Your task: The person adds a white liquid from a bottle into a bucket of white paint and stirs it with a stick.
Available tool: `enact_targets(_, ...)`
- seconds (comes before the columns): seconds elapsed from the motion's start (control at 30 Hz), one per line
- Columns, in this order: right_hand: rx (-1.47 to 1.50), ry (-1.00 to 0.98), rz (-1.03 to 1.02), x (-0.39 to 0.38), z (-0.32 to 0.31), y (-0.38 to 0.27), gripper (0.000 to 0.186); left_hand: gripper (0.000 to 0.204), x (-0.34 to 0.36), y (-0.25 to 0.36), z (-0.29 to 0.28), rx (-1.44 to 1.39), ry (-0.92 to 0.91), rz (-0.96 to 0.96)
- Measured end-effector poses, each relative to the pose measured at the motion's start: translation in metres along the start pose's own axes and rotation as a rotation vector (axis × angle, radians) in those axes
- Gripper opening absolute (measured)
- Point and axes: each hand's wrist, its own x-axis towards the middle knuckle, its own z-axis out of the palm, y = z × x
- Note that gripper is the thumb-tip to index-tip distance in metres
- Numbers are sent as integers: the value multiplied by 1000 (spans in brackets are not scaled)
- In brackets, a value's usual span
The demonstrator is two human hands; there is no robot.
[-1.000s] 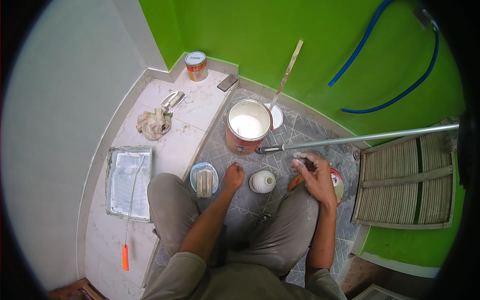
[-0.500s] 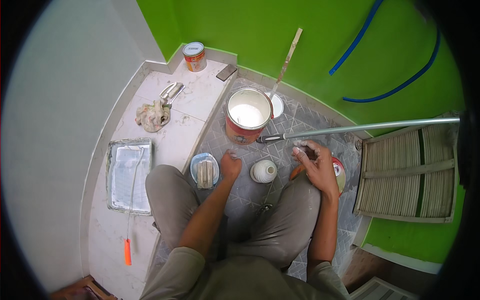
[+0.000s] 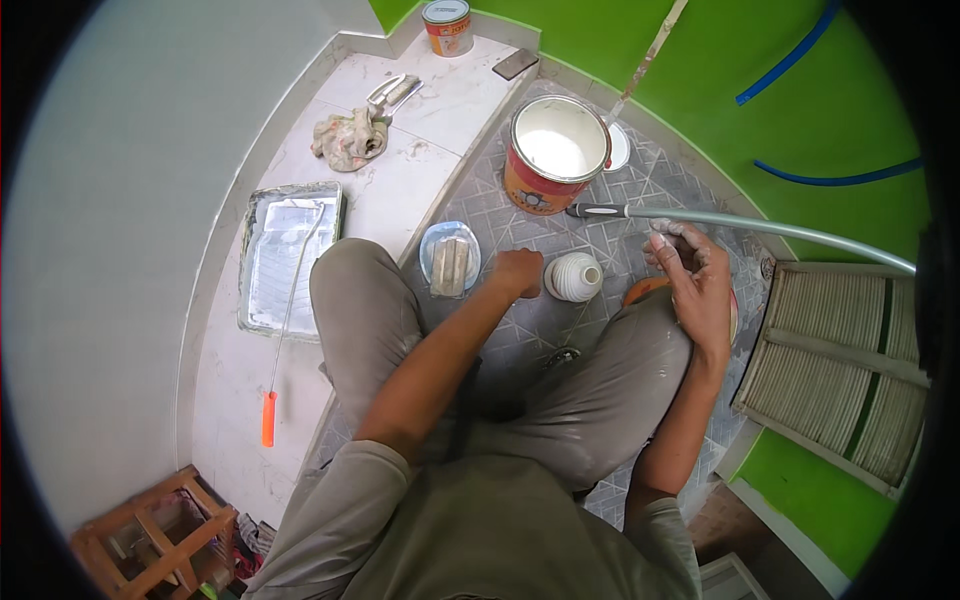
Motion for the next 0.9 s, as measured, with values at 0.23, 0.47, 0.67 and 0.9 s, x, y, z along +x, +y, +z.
enact_targets(0.23, -5, -24, -12, -1, 8, 1, 26, 96, -25, 1, -35, 93, -155, 133)
enact_targets(0.47, 1, -5, 26, -5, 0, -5, 25, 157, -5, 2, 24, -314, 109, 486)
enact_targets(0.67, -9, -6, 1, -6, -5, -3, 24, 151, -3, 9, 50, -406, 283, 453)
enact_targets(0.9, -12, 23, -18, -4, 3, -6, 23, 126, 32, 15, 82, -548, 560, 462)
